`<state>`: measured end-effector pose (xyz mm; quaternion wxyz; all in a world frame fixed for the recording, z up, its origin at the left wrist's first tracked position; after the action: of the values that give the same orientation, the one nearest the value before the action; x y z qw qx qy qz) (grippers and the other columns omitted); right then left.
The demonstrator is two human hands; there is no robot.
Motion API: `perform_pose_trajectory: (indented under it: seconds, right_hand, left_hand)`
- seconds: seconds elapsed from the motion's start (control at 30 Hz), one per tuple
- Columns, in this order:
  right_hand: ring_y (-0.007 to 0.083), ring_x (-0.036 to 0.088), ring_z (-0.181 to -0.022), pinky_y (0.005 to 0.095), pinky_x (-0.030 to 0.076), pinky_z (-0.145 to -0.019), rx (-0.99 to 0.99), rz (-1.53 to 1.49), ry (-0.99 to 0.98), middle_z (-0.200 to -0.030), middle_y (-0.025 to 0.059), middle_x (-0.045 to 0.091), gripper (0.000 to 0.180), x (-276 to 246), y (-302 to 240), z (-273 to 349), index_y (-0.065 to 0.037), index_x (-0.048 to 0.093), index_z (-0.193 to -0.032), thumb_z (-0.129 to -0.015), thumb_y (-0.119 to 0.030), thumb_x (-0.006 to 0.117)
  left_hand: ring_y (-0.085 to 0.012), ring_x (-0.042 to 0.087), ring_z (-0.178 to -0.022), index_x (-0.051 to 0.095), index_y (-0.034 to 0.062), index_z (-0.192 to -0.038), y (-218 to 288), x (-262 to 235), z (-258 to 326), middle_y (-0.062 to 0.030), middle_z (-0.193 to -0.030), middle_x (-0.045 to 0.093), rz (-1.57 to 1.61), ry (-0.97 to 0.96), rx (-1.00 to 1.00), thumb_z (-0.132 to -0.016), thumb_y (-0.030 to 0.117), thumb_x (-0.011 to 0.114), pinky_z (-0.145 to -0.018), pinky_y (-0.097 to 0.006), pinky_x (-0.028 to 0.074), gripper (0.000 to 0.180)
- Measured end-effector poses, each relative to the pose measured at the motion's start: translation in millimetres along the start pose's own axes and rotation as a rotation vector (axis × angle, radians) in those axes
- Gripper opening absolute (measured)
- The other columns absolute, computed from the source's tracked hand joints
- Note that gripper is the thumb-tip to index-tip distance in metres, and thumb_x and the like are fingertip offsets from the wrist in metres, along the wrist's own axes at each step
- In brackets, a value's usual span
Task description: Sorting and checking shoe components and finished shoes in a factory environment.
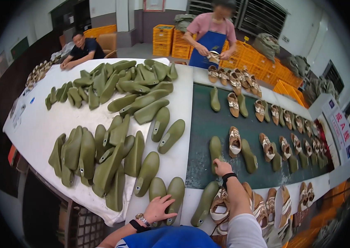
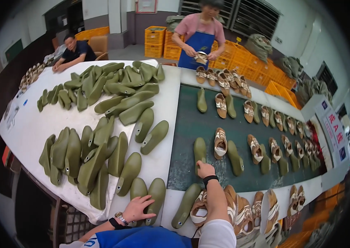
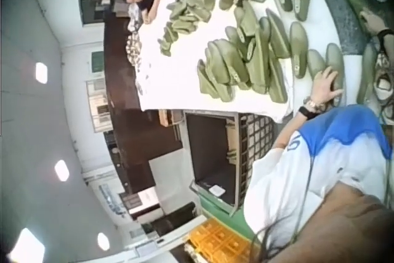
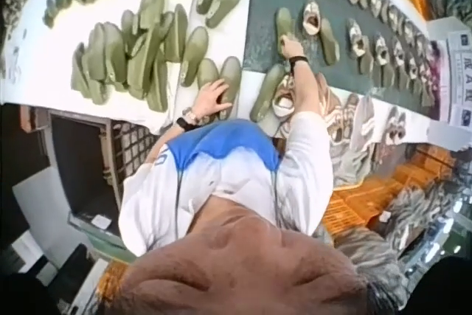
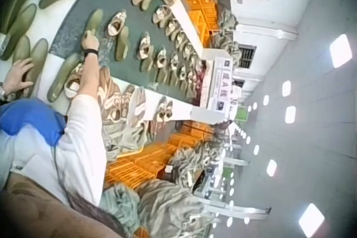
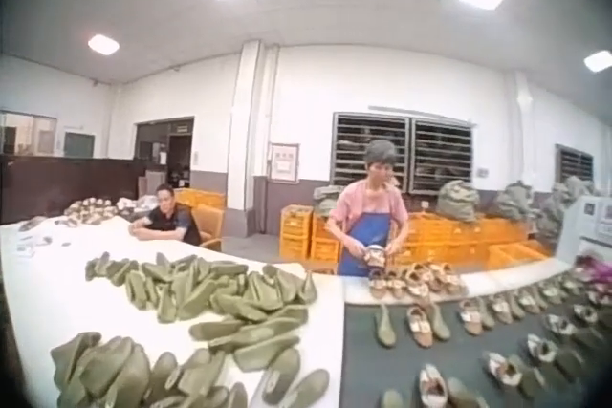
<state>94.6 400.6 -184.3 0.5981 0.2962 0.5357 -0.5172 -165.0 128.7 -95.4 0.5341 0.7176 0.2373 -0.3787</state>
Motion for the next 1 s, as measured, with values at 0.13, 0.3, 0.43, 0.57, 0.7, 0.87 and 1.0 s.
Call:
perform_pose_trajectory:
  seconds: [0.13,0.3,0.43,0.57,0.7,0.87,1.0]
  right_hand:
    - [0.0361,0.062,-0.086,0.0467,0.049,-0.075,-0.005,-0.075,0.045,-0.091,0.0178,0.064,0.029,-5.3,9.1,10.2,-0.021,0.052,-0.109,-0.08,-0.02,0.057]
    - [0.0372,0.062,-0.092,0.0456,0.049,-0.081,0.026,-0.095,-0.031,-0.101,0.0213,0.063,0.053,-24.2,5.3,26.7,-0.022,0.045,-0.13,-0.078,-0.018,0.056]
    - [0.0352,0.061,-0.09,0.0432,0.049,-0.08,-0.059,-0.144,0.123,-0.098,0.0176,0.065,0.033,-91.0,7.7,79.3,-0.011,0.063,-0.109,-0.078,-0.022,0.058]
    - [0.0334,0.062,-0.087,0.0419,0.05,-0.075,-0.054,-0.136,-0.225,-0.095,0.0165,0.065,0.035,-94.3,-7.9,168.3,-0.011,0.065,-0.104,-0.074,-0.031,0.065]
    - [0.0316,0.063,-0.088,0.0421,0.052,-0.071,0.098,0.085,0.061,-0.095,0.0166,0.062,0.049,-63.4,-24.2,227.4,-0.01,0.055,-0.113,-0.073,-0.034,0.069]
    - [0.0362,0.063,-0.083,0.0449,0.052,-0.071,0.248,-0.102,0.184,-0.088,0.0208,0.062,0.035,-31.5,0.1,233.8,-0.003,0.054,-0.105,-0.075,-0.018,0.062]
    - [0.0407,0.059,-0.079,0.0485,0.048,-0.071,0.243,-0.239,0.595,-0.086,0.0225,0.061,0.035,-91.8,-6.1,250.9,-0.003,0.052,-0.11,-0.076,-0.011,0.055]
  left_hand:
    - [-0.0333,0.057,-0.094,0.058,0.0086,-0.116,6.8,2.1,3.6,-0.0135,-0.124,0.053,-0.031,-0.005,-0.011,-0.073,0.048,0.068,-0.087,-0.041,0.045,0.059]
    - [-0.0342,0.057,-0.095,0.059,0.0062,-0.114,5.4,2.5,-4.2,-0.0157,-0.123,0.053,-0.009,0.011,0.01,-0.072,0.046,0.069,-0.086,-0.041,0.046,0.059]
    - [-0.0363,0.056,-0.1,0.059,0.0055,-0.114,4.3,3.6,-7.7,-0.0177,-0.122,0.054,-0.043,0.031,0.029,-0.07,0.042,0.072,-0.088,-0.043,0.045,0.059]
    - [-0.036,0.056,-0.1,0.059,0.0057,-0.114,2.8,2.3,-4.0,-0.0177,-0.122,0.054,-0.041,0.024,0.03,-0.07,0.041,0.073,-0.089,-0.043,0.044,0.058]
    - [-0.0353,0.056,-0.1,0.059,0.0056,-0.114,1.8,5.9,1.0,-0.0174,-0.122,0.054,-0.042,0.042,0.054,-0.07,0.039,0.073,-0.089,-0.042,0.044,0.057]
    - [-0.0367,0.055,-0.104,0.058,0.0053,-0.116,5.9,13.3,-1.1,-0.0179,-0.123,0.053,-0.023,-0.015,0.068,-0.071,0.04,0.072,-0.091,-0.043,0.043,0.058]
    - [-0.0392,0.051,-0.11,0.053,0.0035,-0.122,-11.6,18.2,5.2,-0.0208,-0.128,0.049,-0.068,-0.114,0.023,-0.074,0.039,0.071,-0.094,-0.043,0.042,0.062]
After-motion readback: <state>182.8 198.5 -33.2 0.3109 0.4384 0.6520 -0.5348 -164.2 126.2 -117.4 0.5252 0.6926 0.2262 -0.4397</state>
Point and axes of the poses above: each hand's wrist, its own z-axis away from the middle knuckle, its own x-axis out of the palm, y = z × x, the point moved 6 cm from there along -z, towards the middle knuckle
